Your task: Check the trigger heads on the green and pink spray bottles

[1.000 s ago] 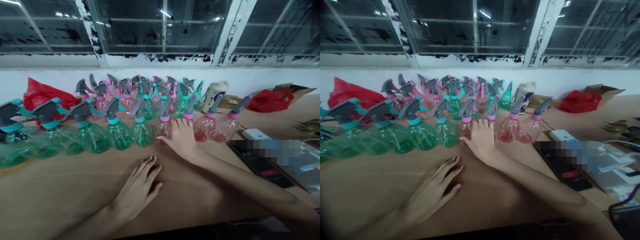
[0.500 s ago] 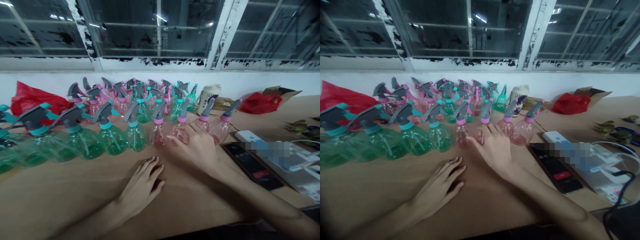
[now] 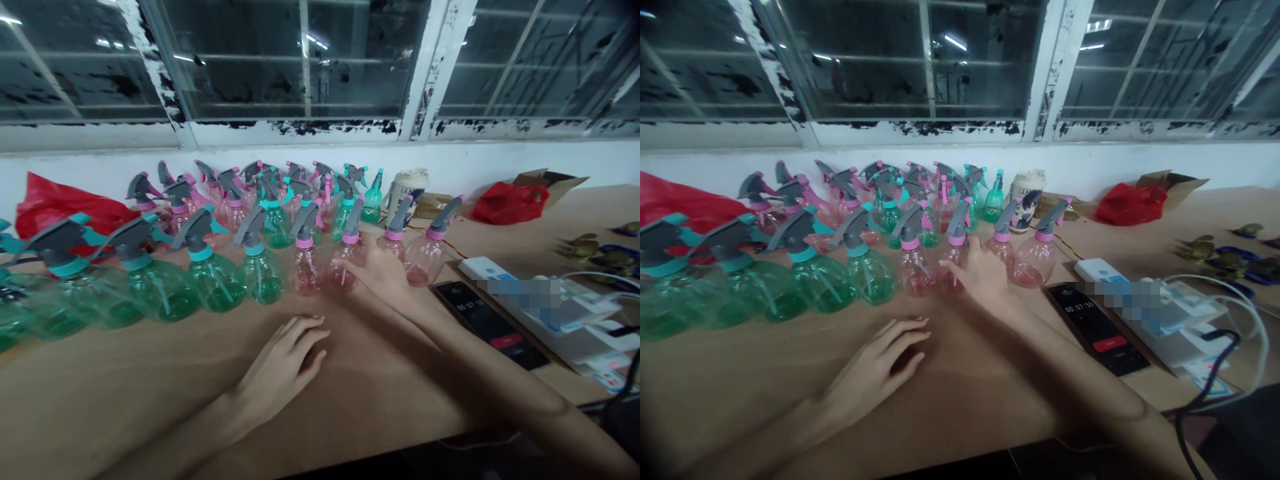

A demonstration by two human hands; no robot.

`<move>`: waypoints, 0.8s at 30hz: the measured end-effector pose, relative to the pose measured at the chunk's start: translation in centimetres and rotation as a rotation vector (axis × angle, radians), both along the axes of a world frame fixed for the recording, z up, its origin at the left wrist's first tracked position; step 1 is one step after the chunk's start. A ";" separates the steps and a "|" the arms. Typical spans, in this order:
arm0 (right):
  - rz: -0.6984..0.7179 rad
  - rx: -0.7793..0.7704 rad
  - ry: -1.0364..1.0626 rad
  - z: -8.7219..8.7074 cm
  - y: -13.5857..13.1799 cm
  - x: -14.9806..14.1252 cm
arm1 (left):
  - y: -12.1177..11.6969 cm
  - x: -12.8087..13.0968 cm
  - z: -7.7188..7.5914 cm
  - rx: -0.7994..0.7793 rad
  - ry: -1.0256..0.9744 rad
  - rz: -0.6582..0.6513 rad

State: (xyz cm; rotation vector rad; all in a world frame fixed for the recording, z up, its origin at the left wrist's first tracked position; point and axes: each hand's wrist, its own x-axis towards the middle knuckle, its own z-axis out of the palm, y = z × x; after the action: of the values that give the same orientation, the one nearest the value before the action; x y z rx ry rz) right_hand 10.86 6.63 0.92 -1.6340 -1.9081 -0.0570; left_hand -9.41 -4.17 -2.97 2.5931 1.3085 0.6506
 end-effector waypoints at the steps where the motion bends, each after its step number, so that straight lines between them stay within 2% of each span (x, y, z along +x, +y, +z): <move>1: -0.012 -0.005 -0.005 0.0 0.0 -0.1 | 0.0 -0.2 0.4 -0.019 -0.030 0.013; 5: -0.017 -0.024 -0.024 0.3 -1.2 0.1 | 0.4 -0.4 2.4 -0.110 -0.132 0.084; 9: 0.009 -0.054 -0.085 0.8 -4.1 0.6 | 1.2 0.5 4.4 -0.130 -0.222 0.139; 12: 0.055 -0.008 -0.137 0.8 -6.4 0.9 | 1.8 1.9 5.3 -0.135 -0.315 0.147; 18: 0.165 -0.007 -0.156 -0.1 -9.5 0.4 | 2.6 4.5 6.5 -0.217 -0.455 0.045; 24: 0.289 -0.028 -0.093 -0.1 -10.2 -1.6 | 2.9 5.1 7.4 -0.338 -0.585 -0.037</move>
State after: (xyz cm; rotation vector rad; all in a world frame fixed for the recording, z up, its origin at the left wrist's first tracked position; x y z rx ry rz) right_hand 9.26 -3.62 0.81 -1.3781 -2.2066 0.0129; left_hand -4.26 -1.31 4.44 1.9440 1.0608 0.9845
